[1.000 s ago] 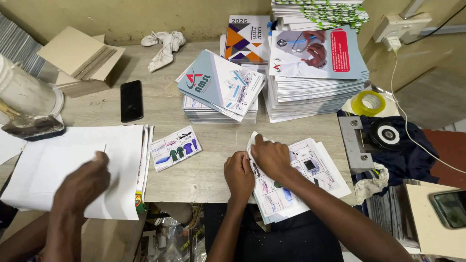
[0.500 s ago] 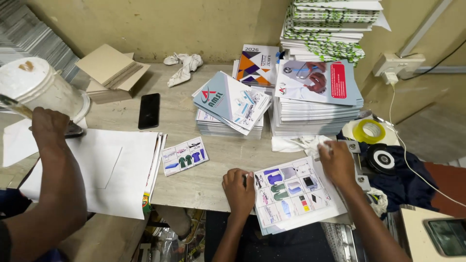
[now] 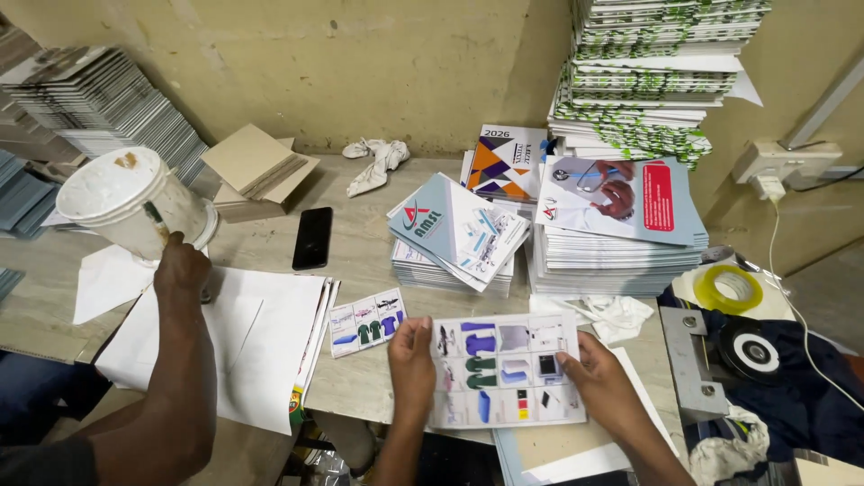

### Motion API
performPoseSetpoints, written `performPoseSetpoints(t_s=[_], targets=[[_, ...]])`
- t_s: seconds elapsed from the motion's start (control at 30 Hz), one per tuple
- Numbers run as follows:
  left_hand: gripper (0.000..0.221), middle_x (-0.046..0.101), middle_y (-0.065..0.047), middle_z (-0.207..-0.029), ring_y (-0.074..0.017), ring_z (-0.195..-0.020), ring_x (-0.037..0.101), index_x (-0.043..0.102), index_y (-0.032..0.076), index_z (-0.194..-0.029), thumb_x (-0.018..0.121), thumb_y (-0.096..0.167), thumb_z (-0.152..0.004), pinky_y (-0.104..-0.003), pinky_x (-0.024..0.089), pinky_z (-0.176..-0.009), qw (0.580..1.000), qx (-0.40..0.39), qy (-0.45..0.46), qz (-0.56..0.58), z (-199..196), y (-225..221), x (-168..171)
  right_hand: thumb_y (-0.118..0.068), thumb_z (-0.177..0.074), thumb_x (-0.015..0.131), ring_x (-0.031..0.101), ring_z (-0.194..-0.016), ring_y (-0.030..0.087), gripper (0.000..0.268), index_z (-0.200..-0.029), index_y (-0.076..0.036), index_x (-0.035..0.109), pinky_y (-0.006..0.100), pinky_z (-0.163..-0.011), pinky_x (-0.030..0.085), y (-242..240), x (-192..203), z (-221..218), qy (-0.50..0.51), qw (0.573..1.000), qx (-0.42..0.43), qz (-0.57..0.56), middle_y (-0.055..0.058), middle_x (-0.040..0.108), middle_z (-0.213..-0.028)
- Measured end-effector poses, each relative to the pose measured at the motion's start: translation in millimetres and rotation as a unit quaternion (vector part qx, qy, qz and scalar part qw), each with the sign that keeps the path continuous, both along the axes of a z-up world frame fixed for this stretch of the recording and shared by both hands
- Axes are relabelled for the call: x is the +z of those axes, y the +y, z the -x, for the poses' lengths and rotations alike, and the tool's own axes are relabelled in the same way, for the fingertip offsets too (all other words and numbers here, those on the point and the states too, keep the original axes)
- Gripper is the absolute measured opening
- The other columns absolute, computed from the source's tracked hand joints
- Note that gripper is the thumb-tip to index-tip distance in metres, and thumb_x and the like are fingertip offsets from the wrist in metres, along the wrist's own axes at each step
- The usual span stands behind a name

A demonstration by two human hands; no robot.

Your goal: The person inserts printed sheets into booklet covers, wipes the covers with a white cloth, and stacks the completed booklets on the table. The person handles multiple booklet covers and printed sheets, organizing them into neat piles.

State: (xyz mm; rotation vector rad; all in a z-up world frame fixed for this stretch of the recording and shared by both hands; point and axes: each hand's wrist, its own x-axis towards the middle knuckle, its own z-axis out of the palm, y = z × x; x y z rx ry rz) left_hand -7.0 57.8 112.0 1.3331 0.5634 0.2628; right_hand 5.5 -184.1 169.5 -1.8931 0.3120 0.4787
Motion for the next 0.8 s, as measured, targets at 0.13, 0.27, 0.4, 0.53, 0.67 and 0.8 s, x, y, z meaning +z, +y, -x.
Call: performPoseSetpoints(t_s=[0.13, 0.27, 0.4, 0.53, 0.67, 0.8], targets=[[0.030, 0.052, 0.002, -0.072, -0.0123, -0.064, 0.045, 0.055, 0.015, -0.078, 0.056, 0.032, -0.103, -0.028, 0.039, -0.061, 0.983, -0.024, -0.018, -0.181, -68, 45, 69, -0.012, -0.096, 0.060, 0.078, -0.098, 0.036, 0.038, -0.133, -0.005, 0.064, 0.047, -0.078, 0.062, 45, 4, -39, -0.041, 0.975, -0.059, -0.208, 0.021, 0.080, -0.114], [0.027, 0.076, -0.019, -0.099, -0.0380, -0.102, 0.071, 0.076, 0.005, -0.108, 0.059, 0.024, -0.100, -0.049, 0.053, -0.087, 0.938, -0.043, -0.037, -0.341, -169, 79, 109, -0.013, -0.097, 0.062, 0.064, -0.123, 0.041, 0.050, -0.144, 0.001, 0.050, 0.054, -0.102, 0.053, 98, 38, -89, -0.170, 0.978, -0.070, -0.101, 0.030, 0.065, -0.131], [0.023, 0.078, -0.013, -0.097, -0.0363, -0.102, 0.073, 0.077, 0.011, -0.107, 0.060, 0.025, -0.101, -0.046, 0.055, -0.089, 0.925, -0.029, -0.015, -0.378, -256, 92, 81, -0.025, -0.096, 0.061, 0.057, -0.131, 0.044, 0.064, -0.153, -0.004, 0.040, 0.061, -0.108, 0.047, 110, 25, -136, -0.163, 0.986, -0.023, 0.033, 0.030, 0.058, -0.141], [0.050, 0.069, -0.020, -0.123, -0.0402, -0.121, 0.064, 0.060, 0.008, -0.134, 0.060, 0.042, -0.098, -0.055, 0.052, -0.100, 0.903, -0.128, 0.094, -0.398, -281, 106, 30, -0.027, -0.095, 0.059, 0.031, -0.150, 0.047, 0.075, -0.156, 0.005, 0.029, 0.063, -0.122, 0.025, 116, 7, -149, -0.191, 0.979, -0.021, 0.071, 0.032, 0.036, -0.158], [0.078, 0.055, -0.033, -0.143, -0.0482, -0.137, 0.051, 0.040, -0.002, -0.154, 0.056, 0.048, -0.096, -0.062, 0.043, -0.109, 0.868, -0.234, 0.211, -0.384, -239, 101, 52, -0.028, -0.097, 0.058, 0.022, -0.154, 0.043, 0.077, -0.159, 0.004, 0.024, 0.057, -0.125, 0.020, 122, -6, -153, -0.195, 0.977, -0.073, 0.043, 0.030, 0.027, -0.163], [0.077, 0.056, -0.035, -0.141, -0.0504, -0.136, 0.051, 0.047, -0.005, -0.149, 0.059, 0.048, -0.095, -0.062, 0.042, -0.111, 0.872, -0.244, 0.214, -0.367, -219, 103, 60, -0.025, -0.099, 0.057, 0.027, -0.152, 0.042, 0.073, -0.159, 0.003, 0.026, 0.055, -0.124, 0.022, 127, -2, -145, -0.201, 0.976, -0.066, 0.047, 0.029, 0.032, -0.161]])
